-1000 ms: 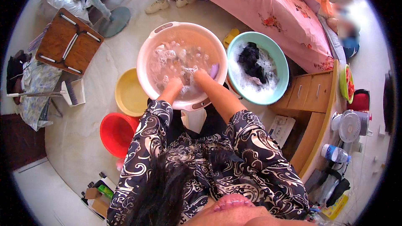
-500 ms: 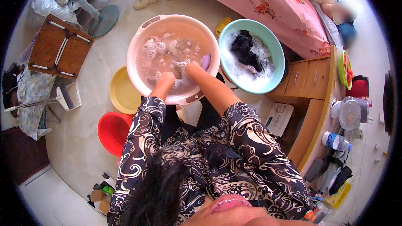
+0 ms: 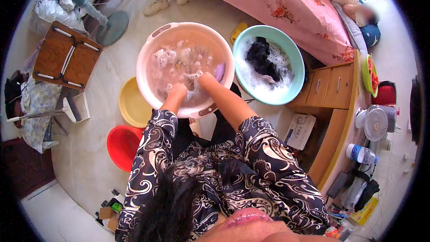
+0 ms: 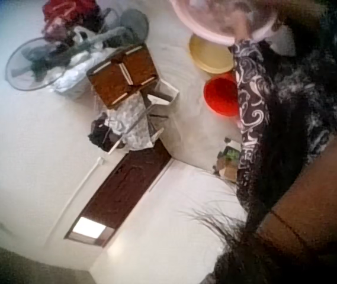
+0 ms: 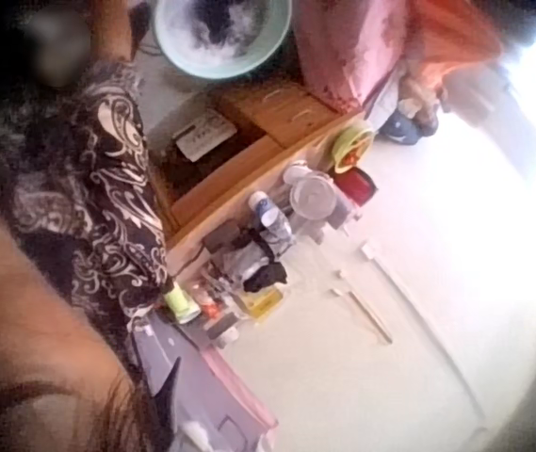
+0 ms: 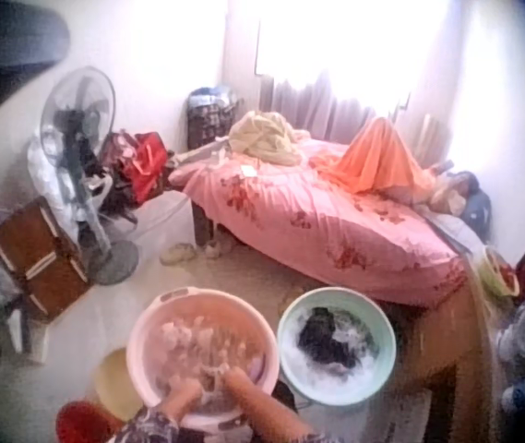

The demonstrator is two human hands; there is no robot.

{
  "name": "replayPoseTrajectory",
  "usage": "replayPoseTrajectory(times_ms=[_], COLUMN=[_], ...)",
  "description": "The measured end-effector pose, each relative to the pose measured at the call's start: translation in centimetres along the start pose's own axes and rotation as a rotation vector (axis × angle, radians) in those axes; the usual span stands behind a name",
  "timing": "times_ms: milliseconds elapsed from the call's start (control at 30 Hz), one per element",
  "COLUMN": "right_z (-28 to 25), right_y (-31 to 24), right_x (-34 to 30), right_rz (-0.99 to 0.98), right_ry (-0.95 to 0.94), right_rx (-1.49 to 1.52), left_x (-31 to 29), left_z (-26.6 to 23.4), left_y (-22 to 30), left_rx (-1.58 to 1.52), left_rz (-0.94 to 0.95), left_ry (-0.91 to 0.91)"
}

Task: The person washes clothes by hand in a basin of soapy water, scrubbing individual items and transferring them between different tubs on the floor.

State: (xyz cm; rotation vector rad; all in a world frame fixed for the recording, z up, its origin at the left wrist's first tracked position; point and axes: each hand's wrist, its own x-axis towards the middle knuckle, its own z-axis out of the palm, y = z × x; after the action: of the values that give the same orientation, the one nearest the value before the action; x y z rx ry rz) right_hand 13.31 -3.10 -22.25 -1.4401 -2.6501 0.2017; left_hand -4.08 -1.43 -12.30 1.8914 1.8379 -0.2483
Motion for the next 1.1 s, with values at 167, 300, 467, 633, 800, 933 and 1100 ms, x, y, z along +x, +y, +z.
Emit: replayPoseTrajectory(times_ms=[167,300,467,633,800,933,1100], right_z=[-1.8,-2.5,-7.1,-7.6,-7.2,-6.6,-6.4], right_y=[-1.4,0.4,-1.6,-0.6,-0.7,0.0,-0.5], right_x=[1.6,-1.1,0.3,0.2,0.2,-0.7,-0.1], right_rz=[-0.181,-0.119,-0.137,-0.11,-0.122,-0.098,-0.141], right_ry=[-0.122,-0.21,-0.229,-0.23,-0.23,-0.226,-0.234], right_rx=[-0.181,-0.169,-0.085,-0.059,-0.05,-0.065,-0.06], left_x=[0.5,-7.6,-8.6,-8.3,-7.9,-7.9,-9.6], left_z=[4.7,-4.7,-6.5,-6.2,-6.4,-7.4,-9.6], left_y=[-4.2,2.7,1.7,2.1,2.4,3.7,4.5], left_rx=[-0.128,-0.455,-0.291,-0.19,-0.105,0.001,0.137], left_rz=[-0.13,-0.016,-0.05,-0.014,0.0,0.043,0.027], left_ry=[-0.027,0.071,-0.012,-0.048,-0.063,-0.088,-0.138])
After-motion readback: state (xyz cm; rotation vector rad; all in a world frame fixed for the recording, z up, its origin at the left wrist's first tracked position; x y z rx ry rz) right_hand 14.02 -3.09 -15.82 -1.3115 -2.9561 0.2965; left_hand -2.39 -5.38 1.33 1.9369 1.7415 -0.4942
